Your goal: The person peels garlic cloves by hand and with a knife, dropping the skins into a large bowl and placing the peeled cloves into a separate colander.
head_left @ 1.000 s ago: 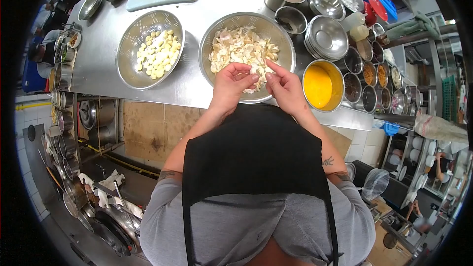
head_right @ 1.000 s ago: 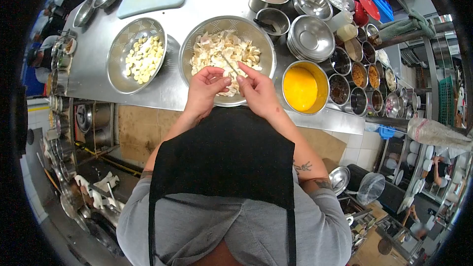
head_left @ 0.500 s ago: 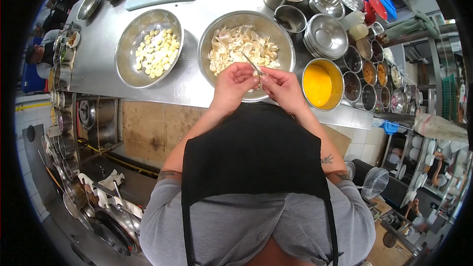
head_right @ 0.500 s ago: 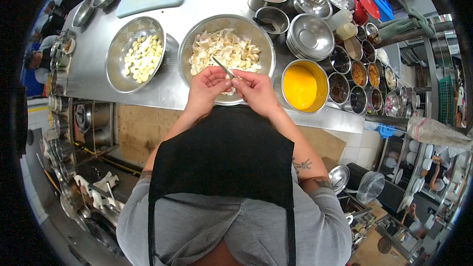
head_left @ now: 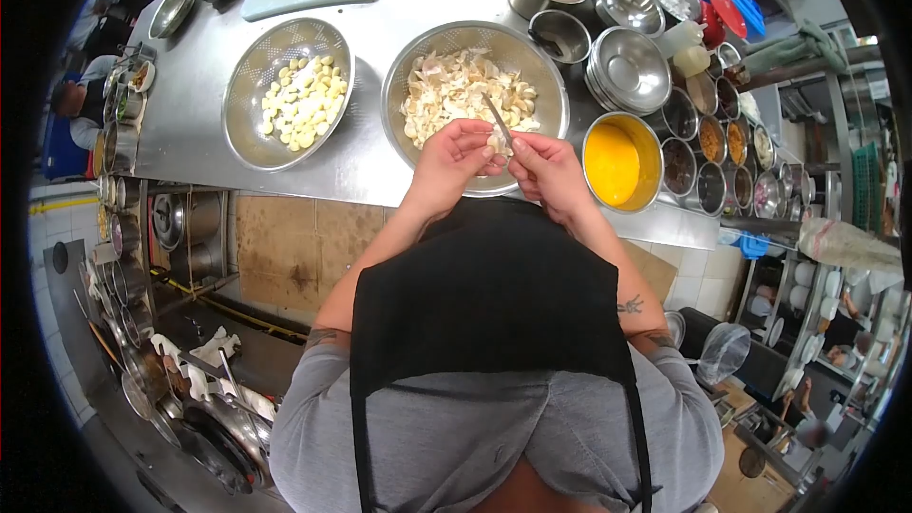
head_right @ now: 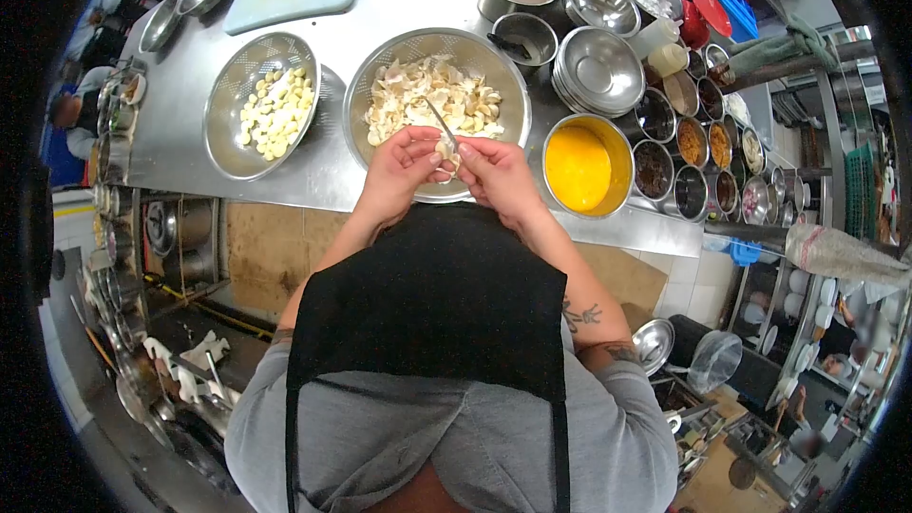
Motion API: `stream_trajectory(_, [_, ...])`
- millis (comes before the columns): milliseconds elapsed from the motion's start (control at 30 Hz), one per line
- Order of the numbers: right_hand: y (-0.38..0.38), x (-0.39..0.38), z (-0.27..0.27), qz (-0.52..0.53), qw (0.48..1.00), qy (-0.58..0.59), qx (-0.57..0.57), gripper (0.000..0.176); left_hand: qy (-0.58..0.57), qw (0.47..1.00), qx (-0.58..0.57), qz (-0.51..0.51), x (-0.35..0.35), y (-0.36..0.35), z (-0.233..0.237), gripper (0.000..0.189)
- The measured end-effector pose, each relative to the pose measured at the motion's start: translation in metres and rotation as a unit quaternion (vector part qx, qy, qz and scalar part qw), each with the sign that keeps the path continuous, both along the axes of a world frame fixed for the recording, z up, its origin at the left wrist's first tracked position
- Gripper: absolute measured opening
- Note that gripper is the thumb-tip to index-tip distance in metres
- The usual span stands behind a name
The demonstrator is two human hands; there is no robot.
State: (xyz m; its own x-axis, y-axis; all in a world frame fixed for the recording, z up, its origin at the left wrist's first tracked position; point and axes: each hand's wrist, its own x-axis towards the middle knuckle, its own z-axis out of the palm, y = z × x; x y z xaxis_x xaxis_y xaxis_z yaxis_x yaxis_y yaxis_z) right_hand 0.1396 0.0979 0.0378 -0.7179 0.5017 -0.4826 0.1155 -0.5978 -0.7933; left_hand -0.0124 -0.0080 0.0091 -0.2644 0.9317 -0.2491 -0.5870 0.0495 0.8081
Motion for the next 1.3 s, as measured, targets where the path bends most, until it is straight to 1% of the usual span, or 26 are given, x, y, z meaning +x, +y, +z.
stream_trajectory(33, [0.001,0.000,0.000,0.004,0.999,0.016,-0.028,0.024,-0.032,0.999,0.007,-0.011,-0.001,0.000,-0.002,0.031])
stream_trajectory(133, [0.000,0.000,0.000,0.003,0.999,0.025,-0.044,0.025,-0.101,0.995,0.013,-0.014,-0.003,-0.002,-0.003,0.031])
stream_trajectory(233, [-0.001,-0.001,0.001,0.024,1.000,-0.002,0.000,0.026,-0.045,0.999,0.016,0.019,0.002,-0.001,-0.008,0.026])
stream_trajectory(333, [-0.003,-0.002,0.000,0.029,0.999,0.014,0.010,0.028,0.025,0.999,-0.006,0.032,-0.002,0.002,-0.014,0.020])
stream_trajectory(433, [-0.001,-0.003,-0.002,-0.035,0.999,0.005,0.020,0.030,0.019,0.998,-0.007,0.052,-0.003,0.000,-0.010,0.020])
stream_trajectory(533, [0.007,-0.001,-0.005,-0.055,0.998,0.007,0.034,0.033,-0.013,0.998,-0.020,0.054,-0.006,-0.002,-0.002,0.026])
stream_trajectory(567, [0.008,-0.001,-0.005,-0.049,0.998,-0.015,0.048,0.026,0.018,0.997,-0.002,0.073,-0.010,-0.004,-0.003,0.026])
stream_trajectory(600, [0.011,0.001,-0.009,-0.022,0.998,-0.041,0.040,0.025,0.049,0.995,0.017,0.091,-0.018,-0.006,-0.007,0.026])
stream_trajectory(633, [0.015,0.004,-0.018,0.004,0.997,-0.067,0.032,0.026,0.079,0.990,0.036,0.108,-0.028,-0.007,-0.010,0.026])
stream_trajectory(667, [0.019,0.007,-0.026,0.028,0.995,-0.092,0.026,0.029,0.148,0.978,0.010,0.148,-0.045,-0.011,-0.013,0.027])
stream_trajectory(700, [0.019,0.008,-0.029,0.040,0.990,-0.126,0.040,0.032,0.189,0.962,-0.003,0.197,-0.065,-0.016,-0.020,0.026])
stream_trajectory(733, [0.017,0.008,-0.031,0.053,0.984,-0.158,0.054,0.037,0.220,0.941,-0.019,0.254,-0.085,-0.021,-0.024,0.026])
stream_trajectory(767, [0.017,0.008,-0.033,0.066,0.977,-0.190,0.068,0.042,0.297,0.911,-0.080,0.274,-0.109,-0.031,-0.028,0.028])
stream_trajectory(833, [0.017,0.009,-0.043,0.089,0.974,-0.194,0.072,0.041,0.449,0.827,-0.224,0.252,-0.138,-0.046,-0.006,0.030])
stream_trajectory(867, [0.017,0.010,-0.047,0.100,0.973,-0.196,0.074,0.041,0.515,0.781,-0.247,0.251,-0.155,-0.050,-0.015,0.035])
stream_trajectory(900, [0.016,0.007,-0.046,0.095,0.971,-0.202,0.087,0.041,0.659,0.663,-0.233,0.268,-0.162,-0.052,-0.017,0.035])
stream_trajectory(933, [0.016,0.006,-0.045,0.093,0.972,-0.196,0.089,0.040,0.780,0.521,-0.211,0.275,-0.167,-0.052,-0.020,0.034])
stream_trajectory(967, [0.015,0.004,-0.041,0.090,0.973,-0.189,0.092,0.039,0.762,0.564,-0.165,0.272,-0.170,-0.048,-0.024,0.034])
stream_trajectory(1000, [0.015,0.004,-0.039,0.087,0.974,-0.184,0.095,0.038,0.741,0.605,-0.119,0.267,-0.160,-0.037,-0.009,0.033])
stream_trajectory(1033, [0.016,0.004,-0.039,0.043,0.986,-0.154,0.053,0.036,0.715,0.644,-0.074,0.261,-0.146,-0.025,0.004,0.033])
stream_trajectory(1067, [0.017,0.004,-0.040,0.000,0.992,-0.124,0.012,0.034,0.617,0.748,-0.061,0.238,-0.126,-0.011,0.012,0.027])
stream_trajectory(1100, [0.018,0.004,-0.040,-0.042,0.994,-0.093,-0.029,0.032,0.562,0.805,-0.115,0.152,-0.099,0.002,0.035,0.025])
stream_trajectory(1133, [0.020,0.005,-0.040,-0.055,0.994,-0.083,-0.055,0.030,0.581,0.806,-0.076,0.088,-0.086,0.013,0.023,0.024])
stream_trajectory(1200, [0.026,0.012,-0.037,-0.083,0.989,-0.061,-0.108,0.028,0.550,0.834,-0.026,-0.028,-0.052,0.037,0.012,0.020])
stream_trajectory(1233, [0.028,0.014,-0.034,-0.076,0.991,-0.057,-0.097,0.025,0.563,0.824,-0.013,-0.069,-0.041,0.050,-0.001,0.018])
stream_trajectory(1300, [0.025,0.015,-0.028,-0.102,0.991,-0.058,-0.072,0.020,0.589,0.795,-0.004,-0.145,-0.030,0.072,-0.028,0.016])
